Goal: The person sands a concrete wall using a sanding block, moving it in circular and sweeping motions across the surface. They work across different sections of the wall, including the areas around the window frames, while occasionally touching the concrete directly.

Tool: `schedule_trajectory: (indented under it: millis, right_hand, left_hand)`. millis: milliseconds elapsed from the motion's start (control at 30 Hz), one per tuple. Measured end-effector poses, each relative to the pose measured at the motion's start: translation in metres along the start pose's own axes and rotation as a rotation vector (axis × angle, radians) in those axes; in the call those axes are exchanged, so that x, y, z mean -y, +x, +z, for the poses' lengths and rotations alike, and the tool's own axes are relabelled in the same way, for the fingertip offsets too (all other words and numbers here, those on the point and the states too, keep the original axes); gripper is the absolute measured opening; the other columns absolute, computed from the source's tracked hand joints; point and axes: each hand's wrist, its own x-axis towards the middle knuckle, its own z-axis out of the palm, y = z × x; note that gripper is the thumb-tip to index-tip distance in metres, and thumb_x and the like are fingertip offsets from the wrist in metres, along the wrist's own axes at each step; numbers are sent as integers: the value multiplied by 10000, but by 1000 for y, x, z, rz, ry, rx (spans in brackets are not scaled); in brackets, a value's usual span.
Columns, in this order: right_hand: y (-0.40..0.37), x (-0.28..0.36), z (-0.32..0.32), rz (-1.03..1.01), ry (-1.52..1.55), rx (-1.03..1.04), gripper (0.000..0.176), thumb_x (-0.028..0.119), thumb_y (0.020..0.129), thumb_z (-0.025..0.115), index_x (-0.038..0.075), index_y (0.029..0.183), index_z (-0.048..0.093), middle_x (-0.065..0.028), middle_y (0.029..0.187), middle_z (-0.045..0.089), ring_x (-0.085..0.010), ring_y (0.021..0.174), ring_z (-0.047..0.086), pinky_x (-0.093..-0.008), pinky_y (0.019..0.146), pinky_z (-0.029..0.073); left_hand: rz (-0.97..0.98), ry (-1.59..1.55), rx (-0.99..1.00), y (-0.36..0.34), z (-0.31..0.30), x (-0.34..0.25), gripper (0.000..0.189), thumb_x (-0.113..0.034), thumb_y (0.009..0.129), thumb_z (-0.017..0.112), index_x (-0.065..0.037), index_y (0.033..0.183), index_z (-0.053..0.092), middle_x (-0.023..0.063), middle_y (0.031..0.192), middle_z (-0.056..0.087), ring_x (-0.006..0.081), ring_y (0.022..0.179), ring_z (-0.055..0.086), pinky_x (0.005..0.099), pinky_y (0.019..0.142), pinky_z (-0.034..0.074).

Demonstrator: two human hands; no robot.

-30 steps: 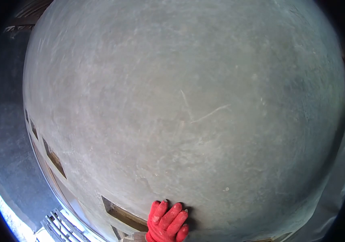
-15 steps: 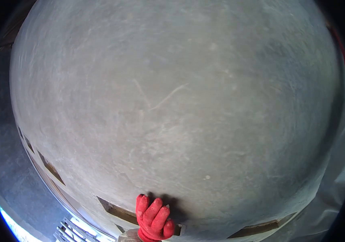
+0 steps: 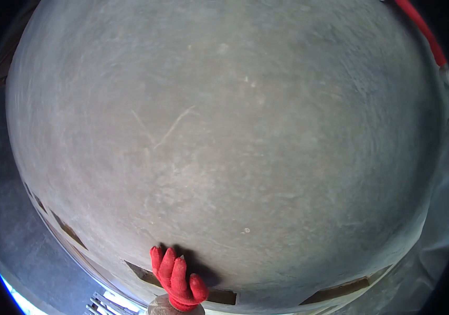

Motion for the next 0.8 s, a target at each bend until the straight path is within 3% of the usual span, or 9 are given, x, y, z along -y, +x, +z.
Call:
schedule_trajectory:
  millis: [100, 167, 300, 367, 500, 567, 667, 733, 800]
  right_hand:
    - [2, -74, 14, 120, -36, 23, 593, 403, 881, 583, 98, 1382, 494, -161, 1463, 410, -341, 1304, 442, -373, 1080, 366]
    - [1, -150, 20, 261, -93, 60, 593, 402, 881, 583, 97, 1381, 494, -162, 1460, 414, -342, 1303, 443, -375, 1080, 366]
    - [-12, -255, 37, 479, -144, 70, 592, 401, 881, 582, 94, 1380, 496, -165, 1454, 421, -343, 1301, 445, -378, 1079, 367]
    - [1, -206, 38, 401, -86, 49, 591, 400, 881, 582, 93, 1379, 496, -166, 1450, 425, -344, 1300, 445, -379, 1079, 367]
    - [14, 16, 7, 47, 133, -36, 590, 398, 881, 582, 90, 1377, 497, -168, 1444, 432, -346, 1298, 447, -382, 1079, 368]
    - [9, 76, -14, -44, 187, -20, 590, 398, 881, 582, 89, 1376, 498, -170, 1441, 436, -346, 1297, 448, -383, 1079, 368]
    - [26, 36, -4, 4, 236, -36, 580, 387, 873, 587, 92, 1366, 508, -184, 1415, 460, -355, 1285, 459, -393, 1070, 379]
    - [56, -63, 38, 45, 226, -110, 724, 475, 882, 608, 18, 1418, 439, -186, 1404, 499, -266, 1325, 453, -338, 1094, 321]
    - [56, -141, 48, 482, 207, -58, 734, 529, 842, 584, 109, 1430, 455, -166, 1425, 487, -272, 1334, 445, -343, 1079, 342]
  left_hand:
    - [23, -14, 14, -1, -1, 2, 434, -234, 856, 453, 34, 1189, 527, 255, 1260, 527, 505, 1238, 436, 633, 1033, 323]
    - [63, -56, 29, 6, -3, 4, 483, -198, 893, 428, 57, 1302, 467, 280, 1329, 485, 523, 1266, 409, 610, 1071, 303]
    - [51, -107, 17, 9, -5, 1, 432, -214, 861, 500, 46, 1205, 527, 269, 1245, 539, 494, 1233, 452, 588, 1064, 328]
    - [10, -94, 69, 20, -13, -8, 412, -205, 904, 464, 34, 1222, 575, 230, 1255, 568, 464, 1231, 473, 584, 1043, 357]
    - [-4, -69, 73, 24, -13, -13, 400, -163, 901, 466, 54, 1220, 571, 244, 1256, 566, 471, 1221, 484, 582, 1051, 349]
    - [9, -63, 51, 26, -13, -15, 395, -152, 901, 470, 60, 1218, 569, 249, 1254, 566, 471, 1213, 493, 582, 1051, 350]
    - [5, -65, 55, 26, -13, -16, 391, -152, 901, 472, 52, 1221, 568, 242, 1255, 569, 468, 1208, 497, 576, 1043, 365]
    - [-1, -99, 39, 26, -13, -15, 388, -151, 898, 475, 46, 1218, 571, 234, 1255, 571, 464, 1205, 498, 576, 1039, 369]
    - [-23, -134, 66, 25, -17, -12, 379, -157, 884, 488, 23, 1204, 583, 211, 1239, 581, 454, 1190, 507, 577, 1030, 378]
